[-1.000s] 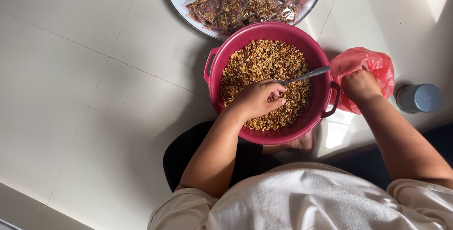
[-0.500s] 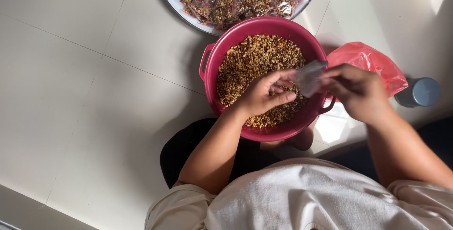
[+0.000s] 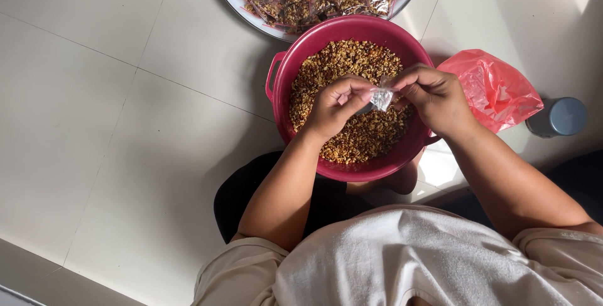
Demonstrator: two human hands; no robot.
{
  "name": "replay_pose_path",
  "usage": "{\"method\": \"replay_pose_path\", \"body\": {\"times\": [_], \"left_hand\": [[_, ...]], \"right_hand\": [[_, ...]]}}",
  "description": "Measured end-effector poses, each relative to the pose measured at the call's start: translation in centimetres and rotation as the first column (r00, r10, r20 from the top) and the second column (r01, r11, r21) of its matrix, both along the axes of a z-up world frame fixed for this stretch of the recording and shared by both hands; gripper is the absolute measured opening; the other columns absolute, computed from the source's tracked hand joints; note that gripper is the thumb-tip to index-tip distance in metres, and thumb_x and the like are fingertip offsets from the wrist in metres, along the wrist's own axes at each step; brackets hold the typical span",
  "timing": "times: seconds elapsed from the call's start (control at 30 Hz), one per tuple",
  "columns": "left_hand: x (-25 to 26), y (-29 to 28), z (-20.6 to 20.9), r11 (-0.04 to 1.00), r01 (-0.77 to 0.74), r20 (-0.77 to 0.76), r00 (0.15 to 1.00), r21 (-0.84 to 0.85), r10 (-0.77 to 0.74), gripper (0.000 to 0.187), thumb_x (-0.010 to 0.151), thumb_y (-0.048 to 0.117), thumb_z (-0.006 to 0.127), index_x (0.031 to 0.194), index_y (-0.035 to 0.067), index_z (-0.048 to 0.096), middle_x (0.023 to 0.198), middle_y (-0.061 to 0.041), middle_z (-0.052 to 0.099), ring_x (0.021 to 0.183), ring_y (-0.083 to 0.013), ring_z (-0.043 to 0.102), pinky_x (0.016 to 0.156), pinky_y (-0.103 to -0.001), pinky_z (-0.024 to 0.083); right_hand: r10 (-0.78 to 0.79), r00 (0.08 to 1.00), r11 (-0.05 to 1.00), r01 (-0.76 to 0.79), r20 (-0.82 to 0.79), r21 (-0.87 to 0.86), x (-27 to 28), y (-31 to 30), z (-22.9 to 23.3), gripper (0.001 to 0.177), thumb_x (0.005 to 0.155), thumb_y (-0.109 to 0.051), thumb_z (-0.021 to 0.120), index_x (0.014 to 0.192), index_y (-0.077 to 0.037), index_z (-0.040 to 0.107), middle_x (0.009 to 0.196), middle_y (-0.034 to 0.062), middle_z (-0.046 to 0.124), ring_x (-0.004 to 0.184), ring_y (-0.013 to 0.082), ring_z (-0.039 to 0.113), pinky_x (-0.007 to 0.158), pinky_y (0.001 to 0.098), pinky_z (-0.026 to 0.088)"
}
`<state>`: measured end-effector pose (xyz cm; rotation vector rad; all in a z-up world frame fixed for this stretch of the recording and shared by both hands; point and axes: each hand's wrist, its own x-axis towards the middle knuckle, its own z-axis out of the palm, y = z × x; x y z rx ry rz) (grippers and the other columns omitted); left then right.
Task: Filling small plastic bags with grains or seeds using a spoon
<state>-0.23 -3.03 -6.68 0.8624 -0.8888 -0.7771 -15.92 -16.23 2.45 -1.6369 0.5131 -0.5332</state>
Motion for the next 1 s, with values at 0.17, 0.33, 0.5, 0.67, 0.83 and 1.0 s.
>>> {"method": "replay_pose_path", "body": {"times": [0.17, 0.33, 0.5, 0.67, 0.83, 1.0], "left_hand": [[0.2, 0.6, 0.9, 0.997, -0.005, 0.008, 1.000, 0.071, 0.004, 0.023, 0.108, 0.029, 0.062, 0.117, 0.012, 0.075, 0.114, -0.012, 0.075, 0.096, -0.0183, 0.071, 0.083, -0.031, 0.057], [0.1, 0.6, -0.3, 0.993, 0.002, 0.061, 0.998, 0.114, -0.009, 0.024, 0.102, 0.023, 0.072, 0.121, 0.008, 0.070, 0.106, -0.013, 0.075, 0.089, -0.0171, 0.074, 0.076, -0.032, 0.061], [0.6, 0.8, 0.4, 0.986, 0.050, 0.116, 0.991, 0.156, -0.069, 0.016, 0.102, 0.020, 0.069, 0.108, 0.005, 0.072, 0.097, -0.016, 0.076, 0.087, -0.0236, 0.075, 0.079, -0.038, 0.062], [1.2, 0.6, -1.0, 0.983, 0.018, 0.121, 0.992, 0.181, -0.041, 0.012, 0.101, 0.016, 0.068, 0.104, 0.006, 0.072, 0.092, -0.016, 0.075, 0.084, -0.0229, 0.074, 0.078, -0.037, 0.062], [1.1, 0.6, -0.7, 0.984, -0.011, 0.051, 0.999, 0.180, 0.002, 0.011, 0.102, 0.016, 0.067, 0.106, 0.006, 0.069, 0.092, -0.013, 0.075, 0.087, -0.0190, 0.075, 0.081, -0.036, 0.061], [1.2, 1.1, 0.3, 0.974, 0.059, 0.126, 0.988, 0.219, -0.088, 0.010, 0.097, 0.014, 0.071, 0.100, 0.005, 0.070, 0.082, -0.010, 0.073, 0.079, -0.0127, 0.070, 0.071, -0.029, 0.059]], "right_hand": [[0.034, 0.994, 0.998, -0.039, 0.103, 0.055, 0.3, -0.6, -2.1, 0.016, 0.107, 0.000, 0.064, 0.092, 0.002, 0.068, 0.092, 0.0162, 0.066, 0.082, 0.0219, 0.071, 0.064, 0.0318, 0.063], [0.097, 0.985, 0.993, -0.106, 0.144, 0.058, 0.7, 0.2, -2.2, 0.016, 0.106, -0.003, 0.063, 0.092, 0.002, 0.067, 0.093, 0.0155, 0.065, 0.078, 0.0199, 0.066, 0.059, 0.0295, 0.059], [0.141, 0.976, 0.990, -0.144, 0.163, 0.008, 1.3, 0.8, -0.6, 0.014, 0.105, -0.007, 0.065, 0.093, -0.001, 0.069, 0.105, 0.0141, 0.061, 0.085, 0.0181, 0.061, 0.063, 0.0270, 0.055], [0.244, 0.965, 0.967, -0.234, 0.095, -0.101, 0.5, -0.6, -2.1, 0.017, 0.104, -0.010, 0.060, 0.089, -0.005, 0.065, 0.129, 0.0202, 0.061, 0.126, 0.0318, 0.052, 0.101, 0.0409, 0.039], [0.283, 0.955, 0.959, -0.282, 0.092, -0.020, 0.5, -0.9, -1.1, 0.018, 0.101, -0.008, 0.056, 0.084, -0.006, 0.061, 0.123, 0.0186, 0.063, 0.118, 0.0264, 0.053, 0.100, 0.0376, 0.037], [0.205, 0.979, 0.979, -0.205, 0.011, 0.018, 0.2, -1.8, -2.0, 0.016, 0.087, 0.004, 0.049, 0.081, 0.001, 0.064, 0.098, 0.0181, 0.066, 0.096, 0.0235, 0.059, 0.087, 0.0334, 0.044]]}}
